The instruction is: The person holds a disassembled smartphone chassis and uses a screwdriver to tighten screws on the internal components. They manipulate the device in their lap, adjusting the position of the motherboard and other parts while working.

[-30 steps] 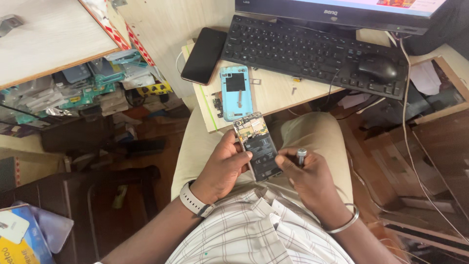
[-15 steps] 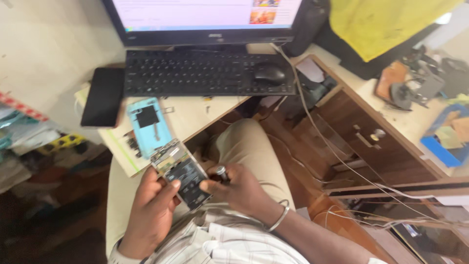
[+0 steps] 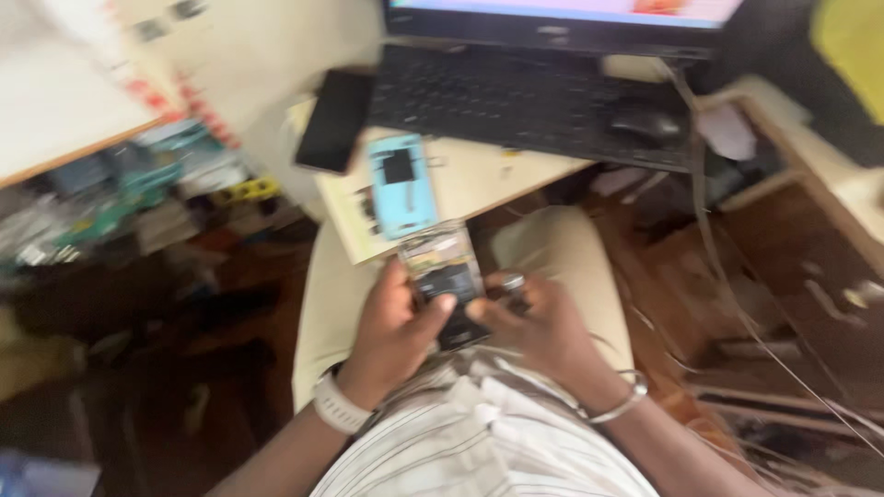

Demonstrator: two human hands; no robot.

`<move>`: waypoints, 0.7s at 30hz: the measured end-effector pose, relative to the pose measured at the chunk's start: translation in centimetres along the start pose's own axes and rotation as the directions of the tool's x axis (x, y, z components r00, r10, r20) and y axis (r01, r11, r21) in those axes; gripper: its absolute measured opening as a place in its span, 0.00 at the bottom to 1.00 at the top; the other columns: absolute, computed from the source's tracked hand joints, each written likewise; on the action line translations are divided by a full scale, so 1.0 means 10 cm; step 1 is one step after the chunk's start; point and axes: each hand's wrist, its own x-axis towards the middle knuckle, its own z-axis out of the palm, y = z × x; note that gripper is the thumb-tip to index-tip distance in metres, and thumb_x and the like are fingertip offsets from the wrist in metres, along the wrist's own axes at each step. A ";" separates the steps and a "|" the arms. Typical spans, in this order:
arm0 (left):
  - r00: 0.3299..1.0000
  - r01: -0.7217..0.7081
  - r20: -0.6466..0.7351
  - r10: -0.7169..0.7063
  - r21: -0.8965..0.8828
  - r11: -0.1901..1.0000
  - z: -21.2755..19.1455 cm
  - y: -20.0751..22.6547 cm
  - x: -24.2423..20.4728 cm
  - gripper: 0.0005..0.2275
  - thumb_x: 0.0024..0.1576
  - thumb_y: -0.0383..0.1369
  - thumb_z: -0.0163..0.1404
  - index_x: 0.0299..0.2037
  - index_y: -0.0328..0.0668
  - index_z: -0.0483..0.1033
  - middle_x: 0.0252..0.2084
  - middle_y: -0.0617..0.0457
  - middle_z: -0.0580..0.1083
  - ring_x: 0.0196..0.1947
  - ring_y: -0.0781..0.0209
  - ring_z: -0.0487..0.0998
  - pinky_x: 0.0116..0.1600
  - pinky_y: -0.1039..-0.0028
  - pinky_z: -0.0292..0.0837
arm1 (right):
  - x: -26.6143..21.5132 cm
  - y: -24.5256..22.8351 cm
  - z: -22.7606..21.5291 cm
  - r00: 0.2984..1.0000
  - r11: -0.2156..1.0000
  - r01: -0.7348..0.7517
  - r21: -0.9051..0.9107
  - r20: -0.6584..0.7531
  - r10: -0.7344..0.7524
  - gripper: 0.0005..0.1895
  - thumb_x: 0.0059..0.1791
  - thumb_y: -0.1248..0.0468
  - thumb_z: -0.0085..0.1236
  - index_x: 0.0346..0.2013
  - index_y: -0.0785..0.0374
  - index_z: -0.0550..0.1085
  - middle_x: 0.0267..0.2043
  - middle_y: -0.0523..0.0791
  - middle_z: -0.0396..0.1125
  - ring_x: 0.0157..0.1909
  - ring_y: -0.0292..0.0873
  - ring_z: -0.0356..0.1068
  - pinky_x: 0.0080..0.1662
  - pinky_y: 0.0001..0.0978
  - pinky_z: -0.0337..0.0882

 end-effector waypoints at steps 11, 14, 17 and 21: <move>0.999 0.005 -0.050 -0.001 0.090 0.996 0.09 0.11 -0.03 0.18 0.59 0.20 0.50 0.59 0.31 0.62 0.52 0.46 0.76 0.50 0.66 0.78 0.53 0.73 0.76 | 0.08 -0.13 0.08 0.955 0.953 0.192 -0.233 -0.180 -0.236 0.23 0.41 0.58 0.70 0.47 0.65 0.76 0.29 0.41 0.69 0.27 0.34 0.66 0.30 0.29 0.68; 0.992 -0.093 -0.085 0.097 0.044 0.995 0.04 0.04 0.01 0.20 0.59 0.19 0.50 0.61 0.31 0.61 0.53 0.47 0.74 0.51 0.66 0.76 0.56 0.74 0.74 | -0.01 -0.13 0.12 0.875 0.845 0.379 -0.378 -0.150 -0.460 0.28 0.36 0.57 0.75 0.46 0.66 0.76 0.35 0.45 0.70 0.32 0.39 0.71 0.34 0.32 0.72; 0.985 -0.131 -0.105 0.138 0.073 0.989 -0.01 0.01 0.02 0.20 0.60 0.22 0.50 0.61 0.31 0.60 0.54 0.49 0.72 0.51 0.68 0.74 0.56 0.75 0.73 | -0.03 -0.12 0.16 0.853 0.777 0.451 -0.439 -0.044 -0.521 0.35 0.30 0.55 0.78 0.45 0.68 0.74 0.39 0.49 0.70 0.37 0.45 0.72 0.35 0.36 0.73; 0.993 -0.032 -0.105 0.052 0.182 0.983 -0.01 0.00 -0.03 0.16 0.63 0.29 0.49 0.57 0.32 0.60 0.47 0.53 0.74 0.39 0.73 0.72 0.40 0.80 0.69 | -0.01 -0.12 0.20 0.807 0.697 0.505 -0.509 -0.007 -0.590 0.38 0.30 0.54 0.79 0.47 0.71 0.73 0.42 0.53 0.69 0.43 0.52 0.71 0.41 0.41 0.72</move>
